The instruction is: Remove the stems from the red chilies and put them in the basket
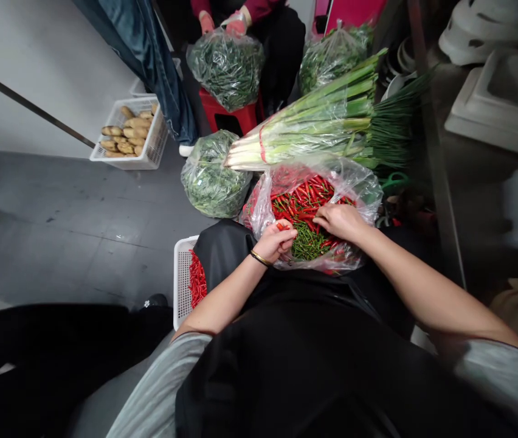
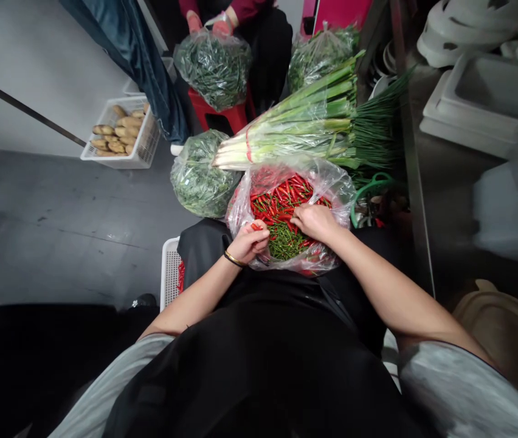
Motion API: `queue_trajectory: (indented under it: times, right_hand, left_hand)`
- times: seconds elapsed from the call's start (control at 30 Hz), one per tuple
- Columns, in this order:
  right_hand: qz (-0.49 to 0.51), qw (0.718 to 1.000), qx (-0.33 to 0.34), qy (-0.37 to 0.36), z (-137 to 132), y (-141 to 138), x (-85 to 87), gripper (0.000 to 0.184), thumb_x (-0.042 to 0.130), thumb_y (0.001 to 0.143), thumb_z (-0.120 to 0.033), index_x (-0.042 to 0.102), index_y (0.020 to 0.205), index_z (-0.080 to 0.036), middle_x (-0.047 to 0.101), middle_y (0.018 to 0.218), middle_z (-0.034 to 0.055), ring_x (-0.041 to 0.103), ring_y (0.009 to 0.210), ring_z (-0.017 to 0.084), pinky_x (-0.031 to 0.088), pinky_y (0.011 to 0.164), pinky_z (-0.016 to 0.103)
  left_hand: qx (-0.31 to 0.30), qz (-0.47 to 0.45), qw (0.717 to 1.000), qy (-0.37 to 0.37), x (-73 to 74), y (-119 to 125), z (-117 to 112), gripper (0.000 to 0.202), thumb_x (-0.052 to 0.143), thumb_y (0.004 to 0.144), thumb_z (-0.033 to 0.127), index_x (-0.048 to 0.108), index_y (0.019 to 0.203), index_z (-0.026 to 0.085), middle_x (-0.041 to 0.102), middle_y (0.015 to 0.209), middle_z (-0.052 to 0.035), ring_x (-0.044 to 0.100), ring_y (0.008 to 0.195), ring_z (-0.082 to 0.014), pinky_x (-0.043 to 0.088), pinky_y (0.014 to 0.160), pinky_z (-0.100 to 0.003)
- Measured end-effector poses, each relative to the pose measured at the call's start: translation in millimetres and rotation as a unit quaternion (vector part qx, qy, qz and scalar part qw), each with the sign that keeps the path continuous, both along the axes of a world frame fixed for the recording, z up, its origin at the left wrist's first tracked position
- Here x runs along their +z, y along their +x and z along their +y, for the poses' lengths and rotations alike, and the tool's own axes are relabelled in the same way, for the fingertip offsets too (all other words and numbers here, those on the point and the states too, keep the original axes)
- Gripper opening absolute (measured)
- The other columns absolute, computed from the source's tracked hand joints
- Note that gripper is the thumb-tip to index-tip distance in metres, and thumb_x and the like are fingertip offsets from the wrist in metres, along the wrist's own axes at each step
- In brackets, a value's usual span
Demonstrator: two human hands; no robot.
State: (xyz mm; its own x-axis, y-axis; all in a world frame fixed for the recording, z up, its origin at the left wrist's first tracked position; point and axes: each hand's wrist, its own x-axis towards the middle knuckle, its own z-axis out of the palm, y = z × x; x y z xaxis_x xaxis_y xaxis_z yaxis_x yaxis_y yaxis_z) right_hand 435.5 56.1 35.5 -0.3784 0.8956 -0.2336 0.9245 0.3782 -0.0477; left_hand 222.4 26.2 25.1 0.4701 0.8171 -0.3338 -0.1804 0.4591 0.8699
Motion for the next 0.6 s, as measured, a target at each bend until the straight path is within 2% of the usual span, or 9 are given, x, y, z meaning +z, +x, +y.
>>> queue_trajectory:
  times: [0.07, 0.13, 0.23, 0.3, 0.4, 0.43, 0.5, 0.53, 0.6]
  right_hand:
    - [0.013, 1.0, 0.021, -0.006, -22, -1, 7.4, 0.037, 0.037, 0.096, -0.037, 0.066, 0.094, -0.014, 0.068, 0.095, 0.0124, 0.063, 0.084, 0.022, 0.039, 0.066, 0.028]
    - [0.02, 0.999, 0.03, -0.004, -42, -5, 14.1, 0.039, 0.034, 0.097, -0.036, 0.065, 0.093, -0.014, 0.068, 0.093, 0.013, 0.063, 0.081, 0.021, 0.038, 0.064, 0.028]
    - [0.051, 0.997, 0.052, -0.011, -58, -12, 21.7, 0.04, 0.032, 0.097, -0.034, 0.066, 0.09, -0.013, 0.068, 0.088, 0.0129, 0.062, 0.074, 0.02, 0.037, 0.061, 0.028]
    - [0.131, 0.983, 0.113, -0.068, -57, -12, 24.7, 0.04, 0.034, 0.097, -0.034, 0.067, 0.087, -0.015, 0.068, 0.084, 0.0098, 0.061, 0.071, 0.018, 0.038, 0.062, 0.027]
    - [0.249, 0.939, 0.168, -0.165, -44, -4, 24.0, 0.039, 0.036, 0.097, -0.038, 0.068, 0.084, -0.018, 0.067, 0.081, 0.0043, 0.061, 0.071, 0.014, 0.041, 0.068, 0.024]
    - [0.247, 0.943, 0.148, -0.17, -37, 1, 22.1, 0.039, 0.036, 0.097, -0.038, 0.068, 0.085, -0.018, 0.067, 0.08, 0.0041, 0.061, 0.072, 0.014, 0.041, 0.07, 0.024]
    - [0.167, 0.973, 0.07, -0.141, -23, 8, 17.6, 0.039, 0.037, 0.096, -0.038, 0.068, 0.088, -0.017, 0.067, 0.082, 0.0067, 0.062, 0.077, 0.017, 0.042, 0.073, 0.026]
    - [0.109, 0.987, 0.028, -0.119, -17, 9, 15.7, 0.037, 0.04, 0.095, -0.04, 0.069, 0.094, -0.016, 0.067, 0.087, 0.0087, 0.062, 0.08, 0.019, 0.042, 0.073, 0.028]
    - [0.021, 0.996, -0.031, -0.078, -8, 6, 14.5, 0.042, 0.044, 0.091, -0.049, 0.066, 0.112, -0.019, 0.065, 0.104, 0.0121, 0.062, 0.085, 0.022, 0.042, 0.072, 0.03]
  left_hand:
    - [0.009, 0.133, 0.982, 0.135, -4.8, 7, -2, 0.032, 0.07, 0.068, 0.033, 0.055, 0.093, 0.018, 0.044, 0.063, 0.0049, 0.042, 0.053, -0.0082, 0.036, 0.055, -0.023]
    - [-0.036, 0.246, 0.934, 0.257, -10.4, 12, -3, 0.032, 0.069, 0.071, 0.027, 0.06, 0.101, 0.019, 0.054, 0.074, 0.0, 0.051, 0.067, -0.0122, 0.041, 0.068, -0.026]
    - [-0.125, 0.331, 0.87, 0.343, -17.5, 13, -3, 0.018, 0.058, 0.08, 0.025, 0.067, 0.096, 0.019, 0.058, 0.083, -0.0057, 0.055, 0.078, -0.0167, 0.041, 0.075, -0.028]
    - [-0.169, 0.32, 0.858, 0.365, -18.8, 8, -2, 0.018, 0.054, 0.083, 0.024, 0.069, 0.091, 0.02, 0.056, 0.08, -0.0059, 0.055, 0.077, -0.0168, 0.041, 0.073, -0.027]
    - [-0.173, 0.229, 0.894, 0.343, -13.8, -2, 2, 0.013, 0.06, 0.079, 0.027, 0.069, 0.083, 0.019, 0.056, 0.075, -0.004, 0.053, 0.073, -0.0144, 0.04, 0.07, -0.025]
    - [-0.142, 0.196, 0.921, 0.305, -10.7, -6, 4, 0.014, 0.062, 0.078, 0.03, 0.066, 0.08, 0.018, 0.055, 0.072, -0.0029, 0.052, 0.069, -0.0127, 0.04, 0.067, -0.024]
    - [-0.056, 0.116, 0.975, 0.184, -3.9, -13, 8, 0.025, 0.065, 0.075, 0.04, 0.059, 0.072, 0.016, 0.049, 0.063, 0.0009, 0.045, 0.056, -0.0086, 0.036, 0.055, -0.022]
    - [-0.017, 0.065, 0.991, 0.117, -0.6, -17, 10, 0.032, 0.067, 0.073, 0.044, 0.054, 0.069, 0.015, 0.046, 0.059, 0.0028, 0.04, 0.05, -0.0067, 0.032, 0.049, -0.02]
    - [0.024, -0.04, 0.999, 0.014, 4.6, -22, 12, 0.041, 0.071, 0.068, 0.048, 0.047, 0.063, 0.015, 0.045, 0.057, 0.0036, 0.038, 0.046, -0.005, 0.028, 0.043, -0.018]
